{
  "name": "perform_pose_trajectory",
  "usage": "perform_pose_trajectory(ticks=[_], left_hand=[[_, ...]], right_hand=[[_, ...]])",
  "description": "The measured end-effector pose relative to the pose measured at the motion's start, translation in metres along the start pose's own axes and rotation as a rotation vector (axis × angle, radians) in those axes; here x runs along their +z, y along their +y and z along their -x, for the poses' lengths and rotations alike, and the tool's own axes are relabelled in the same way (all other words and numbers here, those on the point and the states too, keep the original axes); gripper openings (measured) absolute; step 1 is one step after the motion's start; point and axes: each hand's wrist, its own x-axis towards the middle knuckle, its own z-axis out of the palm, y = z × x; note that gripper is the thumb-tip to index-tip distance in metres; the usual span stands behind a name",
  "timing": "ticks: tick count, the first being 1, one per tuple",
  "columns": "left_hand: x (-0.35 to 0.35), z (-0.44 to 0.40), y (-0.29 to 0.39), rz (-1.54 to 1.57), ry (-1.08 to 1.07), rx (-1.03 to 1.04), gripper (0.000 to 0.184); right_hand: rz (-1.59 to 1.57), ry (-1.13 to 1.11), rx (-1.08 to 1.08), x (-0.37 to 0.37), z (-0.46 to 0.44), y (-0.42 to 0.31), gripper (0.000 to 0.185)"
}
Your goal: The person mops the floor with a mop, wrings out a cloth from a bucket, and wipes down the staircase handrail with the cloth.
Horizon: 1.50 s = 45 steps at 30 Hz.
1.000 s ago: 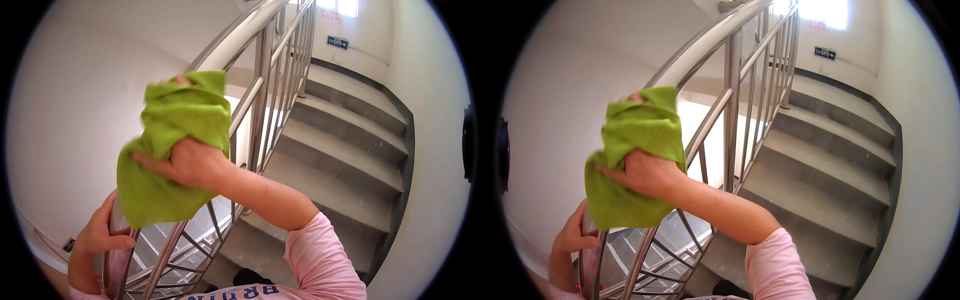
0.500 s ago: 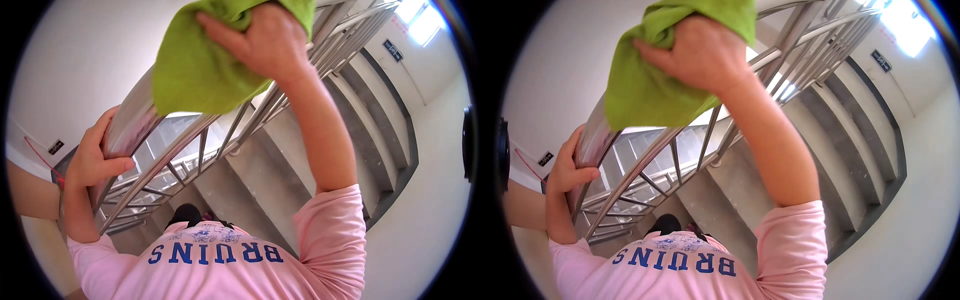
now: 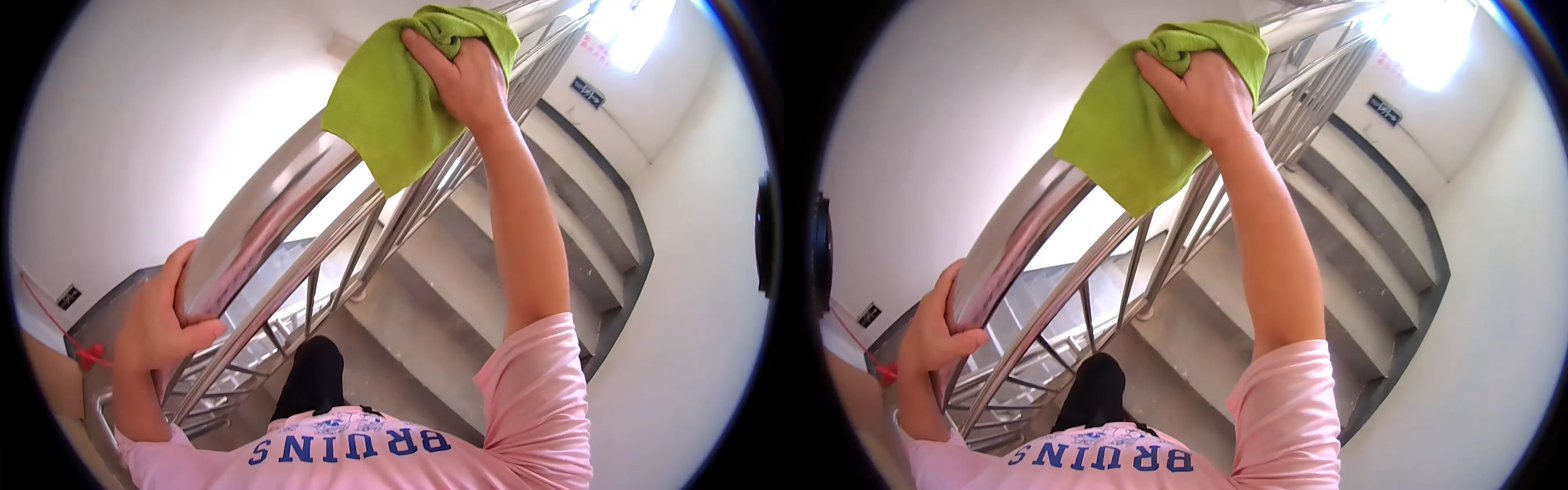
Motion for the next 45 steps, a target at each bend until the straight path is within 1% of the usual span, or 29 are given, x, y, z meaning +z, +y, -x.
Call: perform_pose_trajectory(ticks=[1, 4, 8, 9, 11, 12, 14, 18, 21, 24, 27, 30, 33, 36, 39, 42, 43, 45], left_hand=[[0.0, 0.001, 0.007, -0.002, -0.002, -0.031, 0.09], [0.002, 0.001, -0.003, 0.03, 0.038, 0.095, 0.084], [0.001, 0.003, -0.003, 0.043, 0.025, 0.098, 0.084], [-0.001, 0.005, 0.001, -0.005, 0.031, 0.103, 0.084], [-0.001, 0.004, 0.005, -0.003, 0.029, 0.087, 0.084], [-0.002, 0.005, 0.005, -0.001, 0.023, 0.068, 0.084], [-0.001, 0.006, 0.001, -0.008, 0.034, 0.095, 0.084], [0.0, 0.003, -0.004, 0.007, 0.035, 0.129, 0.085], [0.002, 0.005, 0.002, 0.029, 0.045, 0.087, 0.085], [0.003, 0.005, -0.004, 0.004, 0.062, 0.12, 0.086], [0.001, 0.006, -0.005, -0.025, 0.053, 0.119, 0.084], [0.002, 0.006, -0.001, 0.094, 0.033, 0.109, 0.081], [0.003, 0.005, -0.006, 0.085, 0.008, 0.181, 0.079], [0.004, 0.005, -0.009, 0.138, 0.001, 0.143, 0.079], [0.0, 0.008, -0.002, 0.06, -0.008, 0.146, 0.08], [-0.002, 0.008, -0.004, 0.056, 0.002, 0.12, 0.081], [-0.002, 0.008, -0.006, 0.043, 0.003, 0.131, 0.081], [-0.003, 0.007, -0.012, 0.019, 0.006, 0.152, 0.082]], right_hand=[[0.002, -0.027, 0.066, -0.003, -0.006, 0.006, 0.061], [-0.017, 0.013, 0.131, -0.01, -0.019, 0.019, 0.063], [0.015, -0.001, 0.204, -0.016, -0.03, 0.025, 0.065], [0.024, -0.001, 0.21, -0.017, -0.028, 0.023, 0.065], [0.042, 0.016, 0.216, -0.014, -0.027, 0.021, 0.066], [0.04, -0.008, 0.222, -0.014, -0.023, 0.014, 0.066], [0.036, -0.056, 0.241, -0.013, -0.011, -0.005, 0.066], [0.054, -0.056, 0.18, 0.003, 0.019, -0.033, 0.063], [0.051, -0.1, 0.11, 0.018, 0.04, -0.048, 0.056], [0.058, -0.211, -0.021, 0.031, 0.064, -0.068, 0.053], [0.073, -0.315, -0.21, 0.038, 0.085, -0.097, 0.048], [-0.091, -0.304, -0.403, 0.048, 0.102, -0.12, 0.045], [-0.207, -0.337, -0.545, 0.071, 0.113, -0.128, 0.046], [-0.138, -0.388, -0.571, 0.064, 0.107, -0.133, 0.048], [-0.088, -0.579, -0.487, 0.049, 0.091, -0.135, 0.052], [0.089, -0.725, -0.399, 0.034, 0.067, -0.135, 0.057], [0.069, -0.668, -0.386, 0.033, 0.063, -0.131, 0.063], [0.143, -0.653, -0.365, 0.029, 0.053, -0.125, 0.064]])
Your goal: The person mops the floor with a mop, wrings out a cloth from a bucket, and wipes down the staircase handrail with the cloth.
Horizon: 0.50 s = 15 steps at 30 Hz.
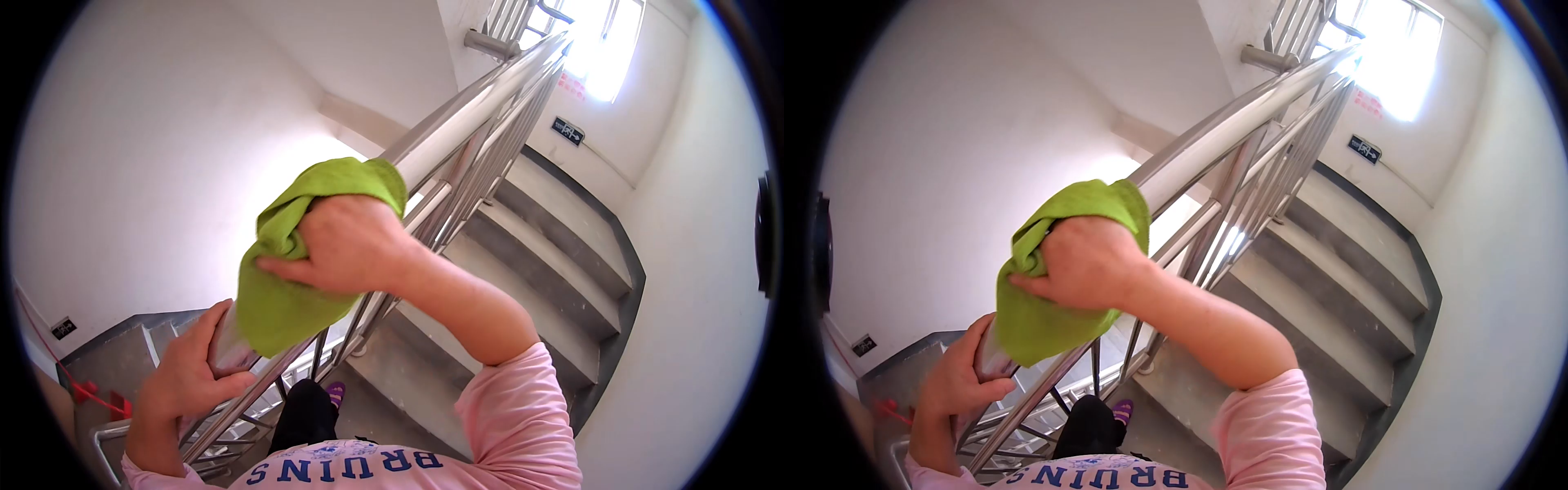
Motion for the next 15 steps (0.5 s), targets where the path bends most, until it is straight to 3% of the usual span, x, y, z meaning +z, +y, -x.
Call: perform_pose_trajectory(ticks=[5, 9, 12, 15], left_hand=[[-0.002, 0.0, -0.001, -0.024, -0.006, -0.027, 0.085], [-0.001, 0.0, -0.004, 0.0, -0.011, -0.039, 0.087], [-0.002, 0.0, -0.001, -0.041, -0.016, -0.052, 0.088], [-0.004, 0.0, 0.002, -0.083, -0.017, -0.044, 0.087]], right_hand=[[0.071, -0.096, 0.206, -0.029, -0.007, 0.021, 0.067], [0.124, 0.089, 0.31, -0.03, -0.008, 0.06, 0.069], [0.101, 0.072, 0.482, -0.043, -0.01, 0.081, 0.058], [0.066, 0.181, 0.526, -0.053, -0.009, 0.105, 0.066]])
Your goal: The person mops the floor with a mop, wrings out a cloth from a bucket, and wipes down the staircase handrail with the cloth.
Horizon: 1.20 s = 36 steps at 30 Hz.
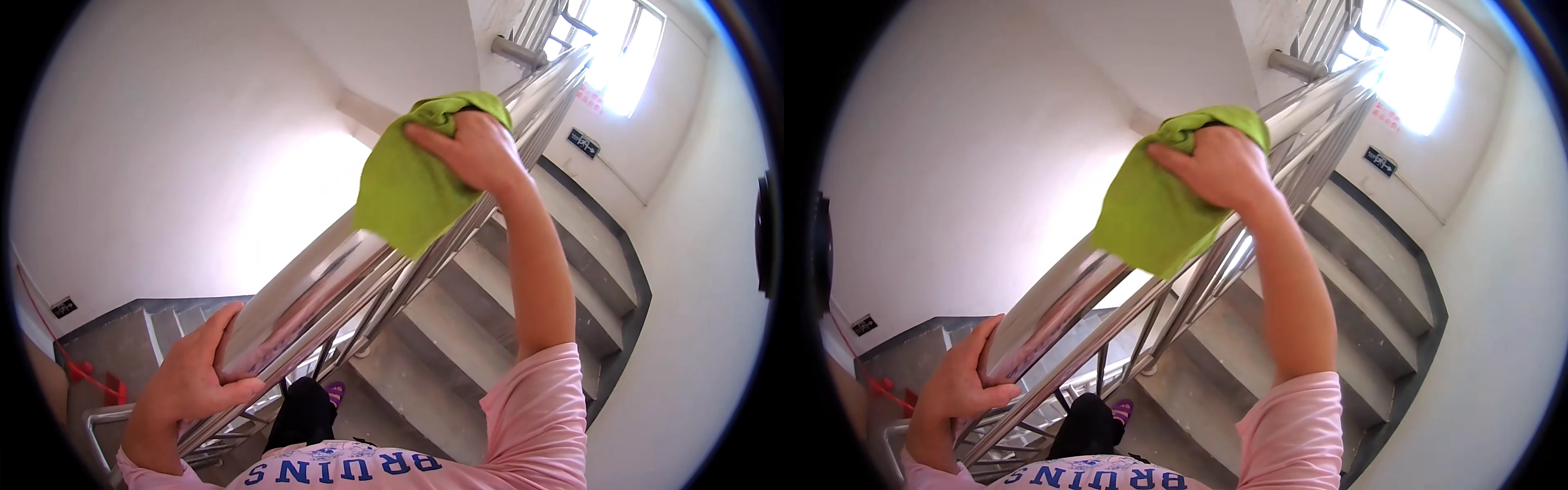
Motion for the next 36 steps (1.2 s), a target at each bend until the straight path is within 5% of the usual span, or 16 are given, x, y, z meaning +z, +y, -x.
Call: perform_pose_trajectory(ticks=[14, 22, 36], left_hand=[[0.002, 0.001, -0.004, -0.01, 0.025, 0.031, 0.086], [0.003, 0.0, 0.0, 0.005, 0.044, 0.052, 0.084], [0.0, 0.001, 0.009, -0.017, 0.011, -0.02, 0.084]], right_hand=[[-0.469, 0.533, 0.25, -0.002, -0.048, 0.087, 0.056], [-1.378, 0.79, 0.197, 0.034, -0.04, 0.081, 0.033], [-1.973, 0.498, 0.27, 0.071, 0.016, 0.013, 0.041]])
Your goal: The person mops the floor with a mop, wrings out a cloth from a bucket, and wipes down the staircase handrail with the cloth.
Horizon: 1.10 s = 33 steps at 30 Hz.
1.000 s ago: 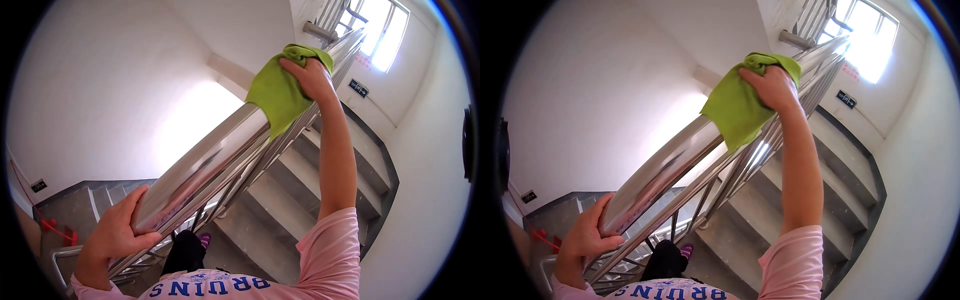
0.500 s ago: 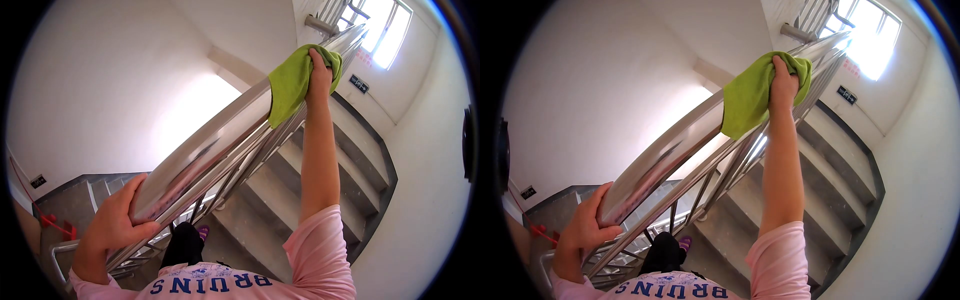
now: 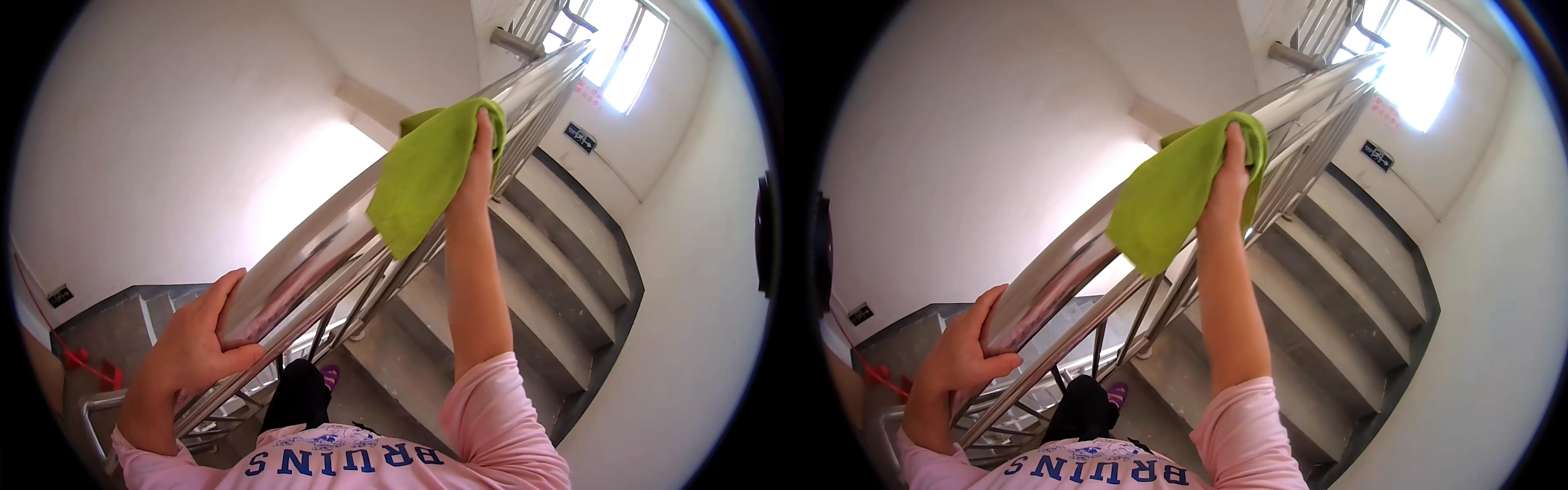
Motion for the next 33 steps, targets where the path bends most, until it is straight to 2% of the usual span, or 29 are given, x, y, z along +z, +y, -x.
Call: perform_pose_trajectory(ticks=[3, 8, 9, 12, 13, 14, 16, 18, 19, 22, 23, 26, 27, 30, 31, 33], left_hand=[[0.003, -0.001, -0.005, 0.006, 0.026, 0.048, 0.084], [0.006, -0.001, -0.005, 0.042, 0.031, 0.026, 0.083], [0.006, -0.001, -0.006, 0.047, 0.036, 0.028, 0.083], [0.007, 0.0, -0.008, 0.01, 0.052, 0.085, 0.083], [0.006, 0.0, -0.008, 0.01, 0.048, 0.081, 0.083], [0.006, 0.0, -0.007, 0.011, 0.045, 0.075, 0.083], [0.005, 0.0, -0.005, -0.005, 0.042, 0.061, 0.083], [0.003, 0.0, -0.005, -0.04, 0.045, 0.05, 0.083], [0.003, 0.0, -0.006, -0.038, 0.043, 0.051, 0.083], [0.002, 0.0, -0.007, -0.041, 0.03, 0.05, 0.084], [0.001, 0.0, -0.006, -0.049, 0.026, 0.044, 0.084], [0.002, 0.0, -0.008, -0.063, 0.031, 0.052, 0.084], [0.002, 0.0, -0.009, -0.064, 0.037, 0.057, 0.084], [0.003, -0.001, -0.01, -0.036, 0.042, 0.076, 0.084], [0.003, -0.001, -0.01, -0.032, 0.046, 0.082, 0.084], [0.003, -0.001, -0.011, -0.023, 0.053, 0.095, 0.084]], right_hand=[[0.03, -0.063, 0.028, 0.003, 0.03, 0.015, 0.048], [0.134, -0.044, 0.114, -0.013, 0.081, 0.045, 0.053], [0.23, -0.067, 0.057, -0.015, 0.09, 0.045, 0.054], [0.491, 0.084, -0.221, -0.018, 0.103, 0.037, 0.047], [0.492, 0.026, -0.267, -0.031, 0.095, 0.038, 0.043], [0.589, 0.091, -0.321, -0.037, 0.087, 0.036, 0.038], [0.767, 0.061, -0.432, -0.066, 0.06, 0.038, 0.037], [1.093, 0.137, -0.446, -0.079, 0.041, 0.034, 0.038], [1.214, 0.147, -0.354, -0.086, 0.033, 0.031, 0.046], [1.502, 0.113, -0.346, -0.112, 0.005, 0.042, 0.053], [1.495, 0.027, -0.308, -0.115, 0.0, 0.043, 0.056], [1.625, -0.04, -0.805, -0.139, -0.023, 0.072, 0.058], [1.523, -0.097, -0.709, -0.139, -0.024, 0.07, 0.06], [1.491, -0.136, -0.665, -0.14, -0.019, 0.065, 0.059], [1.467, -0.133, -0.717, -0.146, -0.021, 0.069, 0.055], [1.567, -0.214, -0.552, -0.151, -0.018, 0.067, 0.054]])
